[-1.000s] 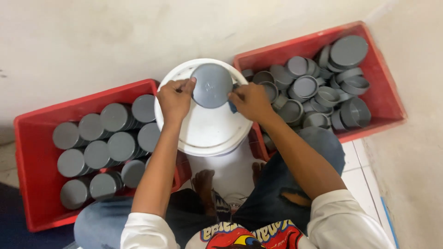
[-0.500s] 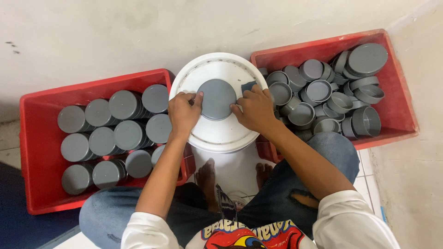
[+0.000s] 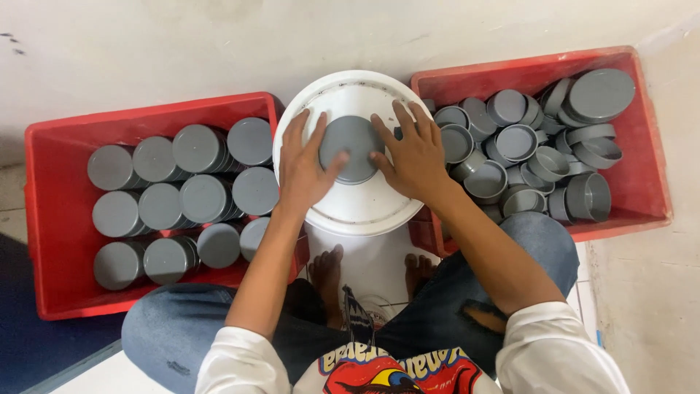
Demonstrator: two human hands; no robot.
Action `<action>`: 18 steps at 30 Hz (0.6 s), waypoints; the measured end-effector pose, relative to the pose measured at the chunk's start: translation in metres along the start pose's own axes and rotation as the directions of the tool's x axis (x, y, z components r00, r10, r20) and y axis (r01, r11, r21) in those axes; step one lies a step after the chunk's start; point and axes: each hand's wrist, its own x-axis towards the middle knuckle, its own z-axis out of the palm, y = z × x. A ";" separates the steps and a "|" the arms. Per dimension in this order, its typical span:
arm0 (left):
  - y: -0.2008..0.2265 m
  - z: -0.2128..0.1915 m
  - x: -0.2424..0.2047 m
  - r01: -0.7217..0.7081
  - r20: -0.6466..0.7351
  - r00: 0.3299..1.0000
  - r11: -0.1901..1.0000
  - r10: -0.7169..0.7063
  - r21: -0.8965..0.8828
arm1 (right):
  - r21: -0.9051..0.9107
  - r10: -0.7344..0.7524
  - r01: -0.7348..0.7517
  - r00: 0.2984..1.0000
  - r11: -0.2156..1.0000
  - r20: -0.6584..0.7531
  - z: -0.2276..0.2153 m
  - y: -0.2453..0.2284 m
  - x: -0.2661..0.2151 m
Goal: Cleaning grey plastic caps using a sponge and placing them into a storage bin.
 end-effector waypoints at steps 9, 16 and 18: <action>0.040 -0.029 0.020 0.274 0.484 0.834 0.960 -0.265 0.054 | -0.106 0.311 -0.295 0.930 0.950 0.198 0.009 0.025 -0.004; 0.039 -0.028 0.021 0.324 0.456 0.837 0.945 -0.303 0.035 | -0.168 0.283 -0.247 0.929 0.954 0.240 0.026 0.030 -0.002; 0.038 -0.028 0.020 0.332 0.456 0.837 0.943 -0.301 0.014 | -0.123 0.270 -0.251 0.945 0.960 0.182 0.033 0.038 -0.003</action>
